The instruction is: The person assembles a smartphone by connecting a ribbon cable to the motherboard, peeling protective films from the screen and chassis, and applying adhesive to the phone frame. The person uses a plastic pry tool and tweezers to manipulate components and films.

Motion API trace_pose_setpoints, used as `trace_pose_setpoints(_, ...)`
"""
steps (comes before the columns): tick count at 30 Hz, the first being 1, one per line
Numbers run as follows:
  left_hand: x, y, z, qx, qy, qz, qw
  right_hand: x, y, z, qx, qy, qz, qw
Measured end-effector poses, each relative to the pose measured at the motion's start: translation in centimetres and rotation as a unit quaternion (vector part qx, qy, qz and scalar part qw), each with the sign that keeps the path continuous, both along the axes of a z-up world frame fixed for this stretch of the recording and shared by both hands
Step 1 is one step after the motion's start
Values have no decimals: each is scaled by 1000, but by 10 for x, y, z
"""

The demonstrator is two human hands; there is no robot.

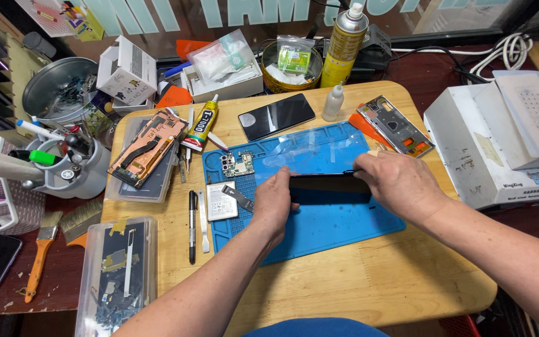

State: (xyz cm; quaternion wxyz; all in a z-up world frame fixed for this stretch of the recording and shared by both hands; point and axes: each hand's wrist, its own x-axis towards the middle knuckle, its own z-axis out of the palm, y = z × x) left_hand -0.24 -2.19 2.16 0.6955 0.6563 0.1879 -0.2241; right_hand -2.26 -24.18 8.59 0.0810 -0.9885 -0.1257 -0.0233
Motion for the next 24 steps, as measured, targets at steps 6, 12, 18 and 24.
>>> trace_pose_setpoints(6, 1, -1, -5, 0, -20, 3, 1000, 43, -7, 16, 86, 238, -83, 964)
trace_pose_setpoints(12, 1, 3, -11, 0, -15, 27, 1000, 23, -7, -1, 156, 76, -15, 985)
trace_pose_setpoints(18, 1, 2, -9, 7, -15, 18, 1000, -5, -7, -11, 46, -39, 12, 998)
trace_pose_setpoints(24, 0, 2, -7, 5, -16, 16, 1000, -8, 2, -4, 65, -28, -23, 997)
